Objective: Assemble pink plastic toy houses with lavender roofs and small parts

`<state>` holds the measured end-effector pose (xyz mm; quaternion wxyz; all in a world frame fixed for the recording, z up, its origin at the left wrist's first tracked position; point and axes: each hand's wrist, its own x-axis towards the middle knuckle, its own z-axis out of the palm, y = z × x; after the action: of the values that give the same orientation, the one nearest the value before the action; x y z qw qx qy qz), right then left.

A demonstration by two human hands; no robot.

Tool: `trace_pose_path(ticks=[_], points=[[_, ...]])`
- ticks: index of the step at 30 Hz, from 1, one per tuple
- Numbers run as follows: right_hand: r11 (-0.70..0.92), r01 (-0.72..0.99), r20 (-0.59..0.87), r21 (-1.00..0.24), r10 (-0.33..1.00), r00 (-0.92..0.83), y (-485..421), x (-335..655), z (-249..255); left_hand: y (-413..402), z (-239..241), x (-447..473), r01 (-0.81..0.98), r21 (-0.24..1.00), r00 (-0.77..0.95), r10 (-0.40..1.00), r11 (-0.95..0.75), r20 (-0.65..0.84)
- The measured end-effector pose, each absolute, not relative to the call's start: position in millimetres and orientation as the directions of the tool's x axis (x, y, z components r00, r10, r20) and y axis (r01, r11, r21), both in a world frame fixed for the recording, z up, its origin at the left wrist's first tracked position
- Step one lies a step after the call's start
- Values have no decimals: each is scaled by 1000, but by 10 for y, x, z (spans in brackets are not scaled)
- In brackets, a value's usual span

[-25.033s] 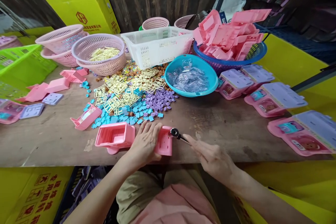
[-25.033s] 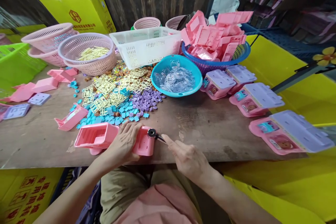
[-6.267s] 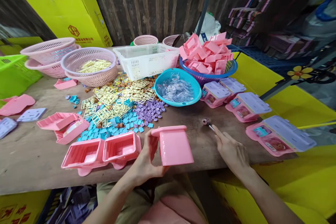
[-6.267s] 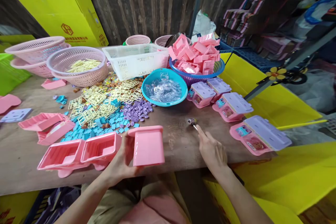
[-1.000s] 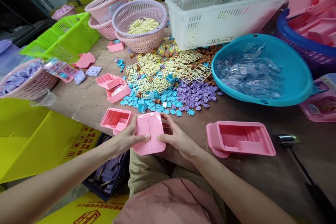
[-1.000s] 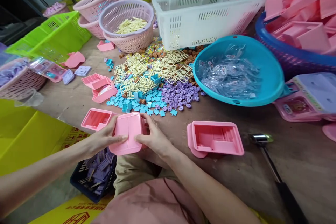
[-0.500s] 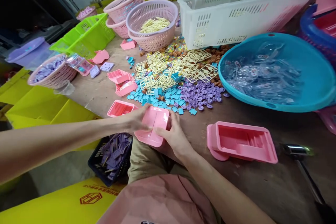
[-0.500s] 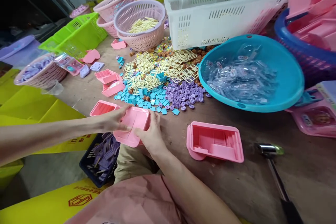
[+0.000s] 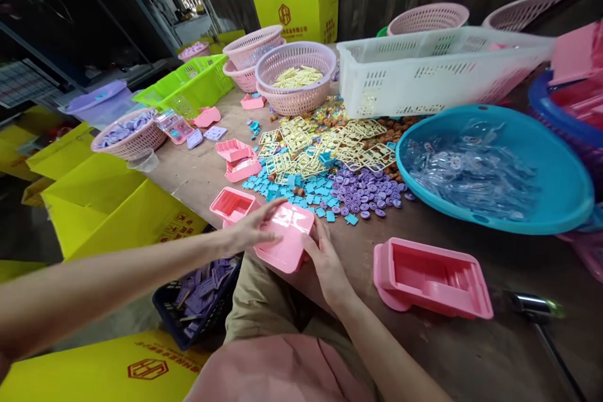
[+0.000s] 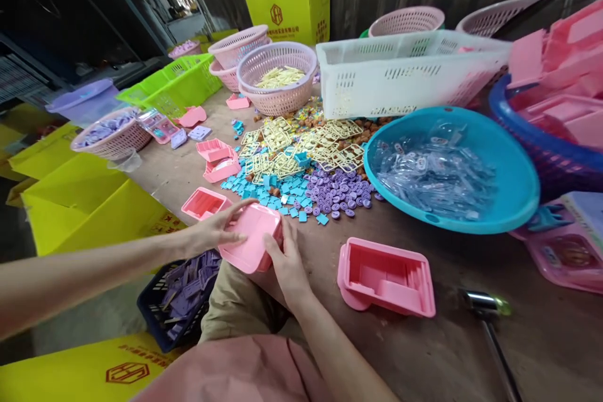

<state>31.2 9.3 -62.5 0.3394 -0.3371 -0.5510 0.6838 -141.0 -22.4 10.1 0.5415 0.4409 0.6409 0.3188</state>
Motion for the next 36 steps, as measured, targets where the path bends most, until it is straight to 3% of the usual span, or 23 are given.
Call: trace_pose_path(ticks=[4, 6, 9, 12, 13, 15, 17, 19, 21, 24, 29, 33, 36], points=[[-174, -101, -127, -980, 924, -361, -107, 458, -654, -427, 4, -1220, -271, 908, -158, 916, 320, -370], [-103, -167, -31, -981, 922, -386, -239, 514, -692, -486, -47, -1129, -427, 861, -219, 892, 277, -396], [231, -23, 216, -973, 864, -455, -352, 537, -672, -537, -126, -1047, -594, 742, -155, 861, 311, -485], [611, 178, 482, -771, 744, -463, -296, 485, -499, -606, -167, -1062, -629, 636, 31, 832, 447, -554], [694, 217, 558, -686, 694, -455, -248, 452, -422, -641, -163, -1099, -571, 646, 79, 817, 507, -571], [773, 327, 625, -544, 633, -456, -137, 365, -281, -723, -133, -1230, -305, 791, 22, 834, 530, -551], [760, 462, 585, -458, 649, -487, -33, 244, -198, -794, -100, -1429, 147, 922, -207, 923, 357, -324], [721, 556, 462, -414, 693, -554, 40, 79, -191, -828, -105, -1660, 581, 797, -329, 943, 163, 48], [694, 601, 311, -396, 717, -624, 70, -132, -236, -815, -168, -1872, 808, 582, -275, 929, 84, 247], [698, 607, 190, -381, 701, -687, 59, -475, -313, -752, -319, -2083, 922, 387, -135, 957, 25, 258], [764, 514, 193, -391, 614, -765, 42, -684, -242, -721, -405, -2234, 950, 311, -50, 973, -23, 224], [880, 375, 430, -292, 470, -770, 118, -206, -79, -715, -346, -2262, 962, 263, -9, 949, -78, 315], [751, 646, 590, -137, 586, -556, 237, 504, -50, -652, -350, -2201, 971, 167, 95, 917, -171, 387]])
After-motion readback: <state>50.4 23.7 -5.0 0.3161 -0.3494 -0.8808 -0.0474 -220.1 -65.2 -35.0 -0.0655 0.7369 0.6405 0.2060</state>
